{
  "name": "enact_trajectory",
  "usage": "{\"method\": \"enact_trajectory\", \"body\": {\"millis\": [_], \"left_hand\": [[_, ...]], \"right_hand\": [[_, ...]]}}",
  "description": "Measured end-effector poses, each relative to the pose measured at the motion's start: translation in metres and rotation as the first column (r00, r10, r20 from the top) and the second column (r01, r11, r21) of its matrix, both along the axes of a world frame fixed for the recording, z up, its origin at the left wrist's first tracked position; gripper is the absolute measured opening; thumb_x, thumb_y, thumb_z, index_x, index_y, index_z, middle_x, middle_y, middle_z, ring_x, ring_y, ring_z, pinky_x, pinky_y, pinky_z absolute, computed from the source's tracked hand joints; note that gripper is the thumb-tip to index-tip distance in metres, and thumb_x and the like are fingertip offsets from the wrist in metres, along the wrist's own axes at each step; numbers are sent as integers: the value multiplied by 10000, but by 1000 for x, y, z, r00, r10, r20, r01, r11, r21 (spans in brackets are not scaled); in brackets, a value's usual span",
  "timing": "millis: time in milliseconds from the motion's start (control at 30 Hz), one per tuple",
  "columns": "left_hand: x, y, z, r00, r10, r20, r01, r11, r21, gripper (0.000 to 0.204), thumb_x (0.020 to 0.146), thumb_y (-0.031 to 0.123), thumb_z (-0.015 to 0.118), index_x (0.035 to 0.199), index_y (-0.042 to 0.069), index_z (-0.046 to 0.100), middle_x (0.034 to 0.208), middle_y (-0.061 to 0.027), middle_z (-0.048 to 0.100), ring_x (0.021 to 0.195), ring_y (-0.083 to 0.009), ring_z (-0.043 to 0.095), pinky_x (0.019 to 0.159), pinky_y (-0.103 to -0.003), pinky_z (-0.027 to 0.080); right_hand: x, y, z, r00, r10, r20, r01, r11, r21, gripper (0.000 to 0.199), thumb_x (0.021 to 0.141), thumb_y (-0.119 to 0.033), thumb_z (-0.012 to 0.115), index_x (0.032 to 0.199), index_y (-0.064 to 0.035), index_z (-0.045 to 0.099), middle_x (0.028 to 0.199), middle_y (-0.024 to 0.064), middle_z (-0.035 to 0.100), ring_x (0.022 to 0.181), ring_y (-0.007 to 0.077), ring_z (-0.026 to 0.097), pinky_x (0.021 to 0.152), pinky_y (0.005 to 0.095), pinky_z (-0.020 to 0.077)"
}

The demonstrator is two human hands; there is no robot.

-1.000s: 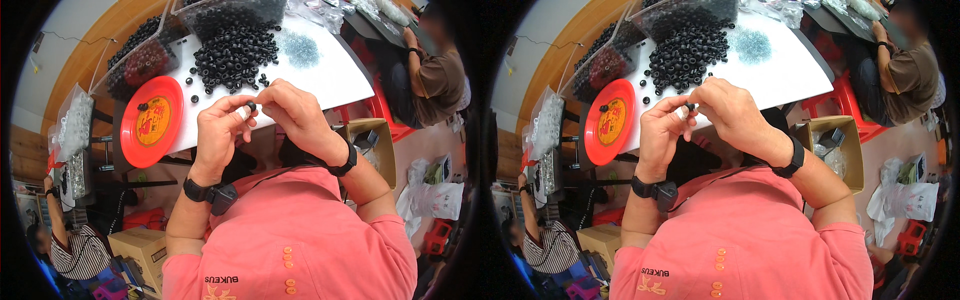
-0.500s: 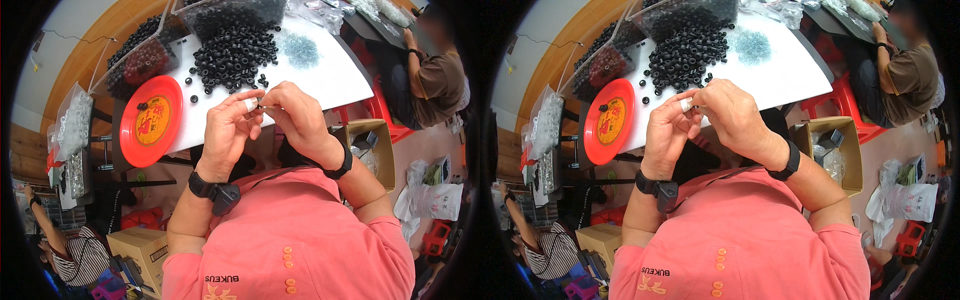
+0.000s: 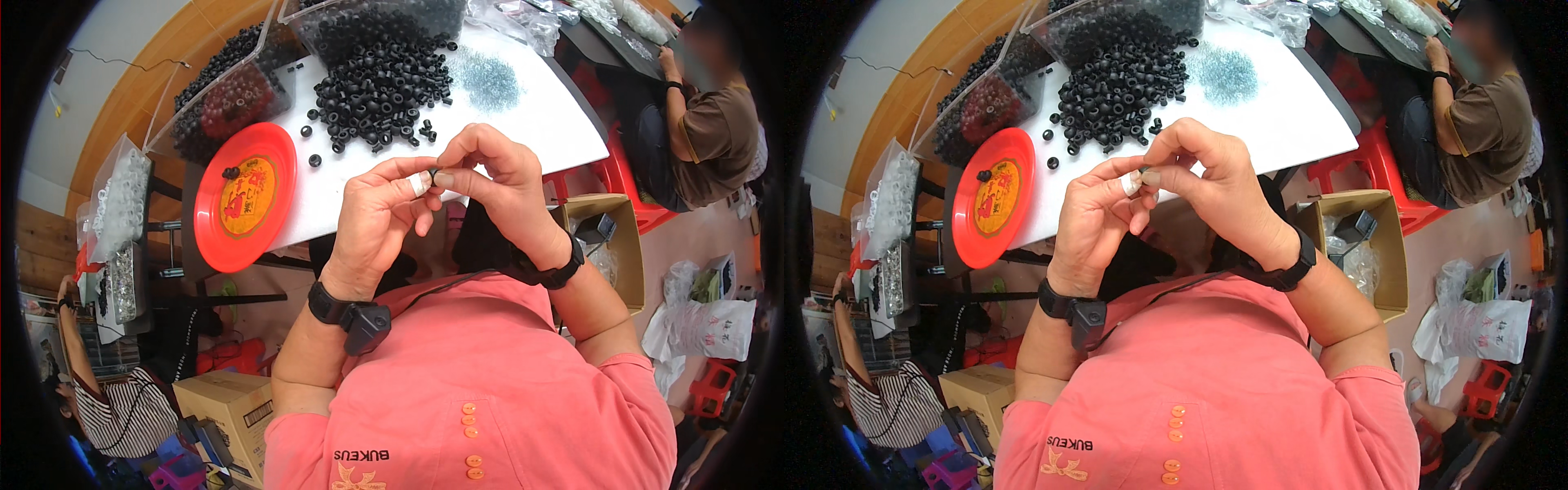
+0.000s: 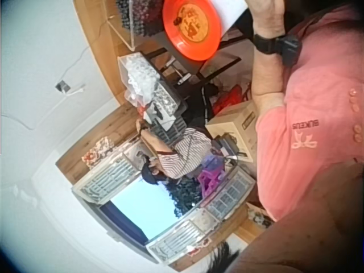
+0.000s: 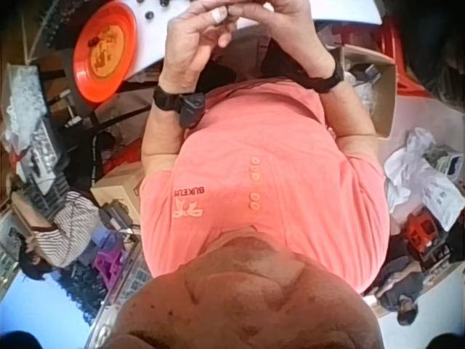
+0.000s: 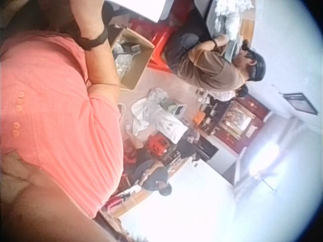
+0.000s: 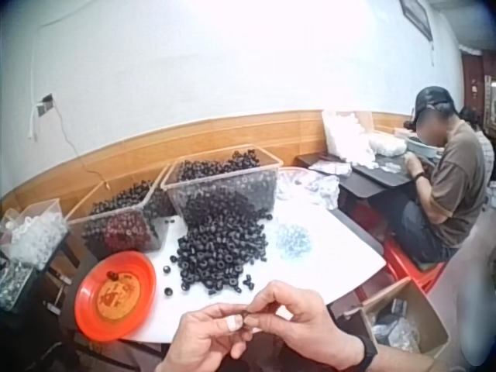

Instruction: Manually assembling small black components with tiny clear parts at a workbench.

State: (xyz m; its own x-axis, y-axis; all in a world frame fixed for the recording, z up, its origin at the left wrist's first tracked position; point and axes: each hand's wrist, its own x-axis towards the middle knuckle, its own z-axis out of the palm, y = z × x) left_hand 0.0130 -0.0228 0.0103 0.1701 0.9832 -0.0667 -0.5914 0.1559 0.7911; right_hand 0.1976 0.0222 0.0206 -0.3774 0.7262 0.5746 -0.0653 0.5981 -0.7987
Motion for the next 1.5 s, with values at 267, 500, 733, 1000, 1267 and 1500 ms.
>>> {"method": "enact_trajectory", "body": {"millis": [267,500,733,1000,1267,1500], "left_hand": [[3,5,-2,997,-13,79,15,999,-28,219,959,8,580,1150,-86,628,947,-164,687,760,-210,662,561,-264,508],[-14,10,-13,993,21,115,-24,999,25,214,976,47,596,1166,-47,626,1001,-154,674,832,-205,646,579,-265,496],[-24,17,-19,984,63,165,-72,996,47,225,966,9,596,1173,-73,621,992,-159,670,817,-207,646,641,-290,514],[-25,16,-18,981,22,195,-34,998,61,253,981,19,591,1211,-85,612,989,-145,653,834,-192,632,660,-294,520],[-27,13,-18,986,5,168,-11,999,39,255,987,39,601,1209,-84,618,988,-141,656,828,-184,635,639,-293,519],[-22,12,-13,997,14,80,-18,999,44,246,977,21,606,1195,-90,634,989,-130,661,820,-172,633,625,-283,517]], "right_hand": [[1,-4,2,991,-136,17,136,990,23,66,878,-9,705,935,-12,672,843,43,677,755,106,645,674,246,490],[8,24,24,894,-328,305,280,941,191,101,855,-47,706,945,-16,671,750,109,670,669,217,656,612,334,502],[-9,71,15,652,-433,622,148,878,456,127,847,-108,664,941,-152,737,744,114,707,725,322,694,647,447,528],[-21,91,13,396,-429,812,-45,874,484,136,817,-134,696,953,-134,706,815,98,721,721,321,689,620,438,511],[15,62,27,240,-595,767,-116,767,632,112,760,-47,625,863,-67,663,827,102,644,799,304,674,656,432,528],[24,60,1,393,-676,623,-16,673,740,83,755,-57,625,825,-79,663,856,72,619,825,267,631,718,388,496]]}}
